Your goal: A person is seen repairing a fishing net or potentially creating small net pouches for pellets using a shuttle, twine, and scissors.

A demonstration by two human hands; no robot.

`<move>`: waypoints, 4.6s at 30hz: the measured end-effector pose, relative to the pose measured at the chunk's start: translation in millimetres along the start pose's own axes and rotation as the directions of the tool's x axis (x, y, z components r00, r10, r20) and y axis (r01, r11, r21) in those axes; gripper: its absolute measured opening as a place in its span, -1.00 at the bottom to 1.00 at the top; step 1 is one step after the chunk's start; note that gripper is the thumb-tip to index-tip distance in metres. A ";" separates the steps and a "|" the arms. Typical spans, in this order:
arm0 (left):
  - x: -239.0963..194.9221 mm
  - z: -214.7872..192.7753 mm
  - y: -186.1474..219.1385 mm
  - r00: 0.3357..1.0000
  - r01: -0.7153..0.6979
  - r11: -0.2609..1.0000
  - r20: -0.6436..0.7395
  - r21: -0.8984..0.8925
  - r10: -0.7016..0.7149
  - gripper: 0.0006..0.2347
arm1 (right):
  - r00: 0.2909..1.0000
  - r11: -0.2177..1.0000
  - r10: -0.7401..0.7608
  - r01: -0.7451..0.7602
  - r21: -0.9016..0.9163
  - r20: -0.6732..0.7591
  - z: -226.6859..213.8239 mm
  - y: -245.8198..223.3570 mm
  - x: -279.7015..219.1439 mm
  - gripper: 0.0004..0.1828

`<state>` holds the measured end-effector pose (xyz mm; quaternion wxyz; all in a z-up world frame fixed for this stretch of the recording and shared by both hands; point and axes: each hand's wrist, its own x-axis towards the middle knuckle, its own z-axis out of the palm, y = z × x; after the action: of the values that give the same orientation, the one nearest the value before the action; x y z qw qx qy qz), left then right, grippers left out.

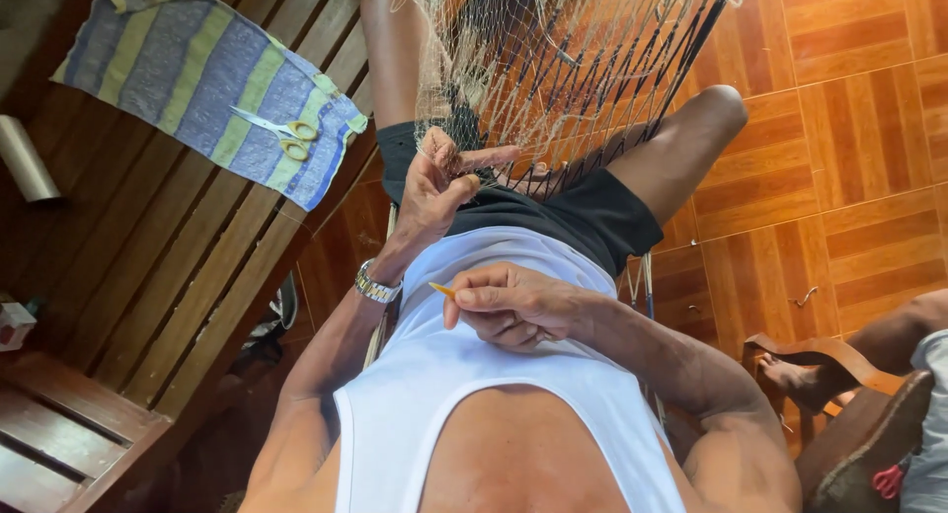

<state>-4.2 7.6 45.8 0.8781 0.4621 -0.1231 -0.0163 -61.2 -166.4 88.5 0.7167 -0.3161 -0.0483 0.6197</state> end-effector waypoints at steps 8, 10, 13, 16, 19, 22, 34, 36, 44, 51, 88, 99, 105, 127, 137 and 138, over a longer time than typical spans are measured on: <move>3.1 18.2 19.6 1.000 -0.001 1.000 -0.016 -0.016 0.001 -0.74 | 0.961 0.977 -0.177 0.146 -0.153 -0.213 -3.4 -20.6 -23.7 -0.71; 2.1 17.9 19.2 1.000 -0.004 0.999 -0.011 -0.043 0.003 -0.75 | 0.922 0.920 -0.302 0.215 -0.328 -0.243 1.5 -36.1 -30.3 -0.70; -0.2 4.7 -2.5 1.000 -0.002 0.997 -0.011 -0.075 0.001 -0.77 | 0.704 0.436 -0.698 0.268 -0.859 -0.134 1.0 -55.6 -35.3 -0.66; -0.6 -23.1 -44.1 1.000 0.008 0.997 -0.028 -0.083 -0.010 -0.76 | 0.528 -0.165 -0.844 -0.084 -0.983 0.097 -5.7 -71.1 -34.9 -0.71; 1.8 -14.6 -28.8 1.000 0.004 1.000 0.018 -0.004 -0.004 -0.77 | 0.482 -0.430 -0.841 -0.322 -0.843 0.245 -7.3 -78.5 -29.1 -0.72; 4.2 8.9 5.4 0.999 -0.005 1.000 0.035 0.008 0.005 -0.78 | 0.524 -0.539 -0.799 -0.403 -0.740 0.296 -6.5 -86.5 -23.6 -0.76; -0.6 -27.1 -45.8 0.999 -0.024 0.999 0.032 0.033 0.023 -0.78 | 0.596 -0.608 -0.738 -0.382 -0.696 0.317 -8.0 -101.1 -13.6 -0.86; -1.0 -30.1 -52.5 0.999 -0.021 1.000 0.035 0.007 0.021 -0.80 | 0.592 -0.576 -0.737 -0.299 -0.761 0.325 -14.4 -101.9 -14.0 -0.86; -0.4 -32.6 -61.5 0.996 -0.017 0.999 0.086 -0.032 0.019 -0.79 | 0.541 -0.439 -0.776 -0.095 -0.894 0.323 -34.3 -92.3 -4.7 -0.86; -0.8 -31.9 -59.3 0.993 -0.041 0.999 0.112 0.001 0.040 -0.77 | 0.478 -0.525 -0.764 -0.069 -0.848 0.434 -49.7 -76.9 7.6 -0.63; -4.5 -20.8 -24.9 0.996 0.074 0.994 0.035 0.074 -0.077 -0.83 | 0.016 -0.132 -0.991 0.156 -0.979 0.136 49.2 -88.5 -39.7 -0.41; -0.7 14.5 14.8 0.999 -0.018 0.994 0.040 0.106 0.013 -0.79 | 0.695 -0.162 -0.703 -0.359 -0.919 -0.148 36.7 -103.3 -65.5 -0.78; 9.0 19.8 24.0 0.999 -0.033 0.989 0.046 0.147 0.026 -0.77 | 0.716 0.015 -0.696 -0.070 -0.997 -0.061 30.4 -95.6 -62.9 -0.85; 5.5 24.2 18.6 0.998 -0.063 0.963 0.017 0.263 0.061 -0.79 | 0.610 0.148 -0.788 0.056 -0.987 -0.084 51.9 -91.6 -69.9 -0.86; 2.1 23.6 17.8 0.992 -0.126 0.880 0.037 0.459 0.123 -0.84 | 0.596 0.083 -0.803 0.135 -0.987 0.014 61.0 -71.8 -38.4 -0.80; 2.5 25.5 19.6 0.989 -0.143 0.871 0.043 0.469 0.139 -0.85 | 0.607 0.061 -0.794 0.143 -0.988 0.038 61.9 -70.4 -34.9 -0.79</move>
<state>-9.3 -2.2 76.1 0.7379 0.6512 -0.1603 0.0762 -37.2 -176.5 185.1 0.5251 -0.7905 -0.3108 0.0533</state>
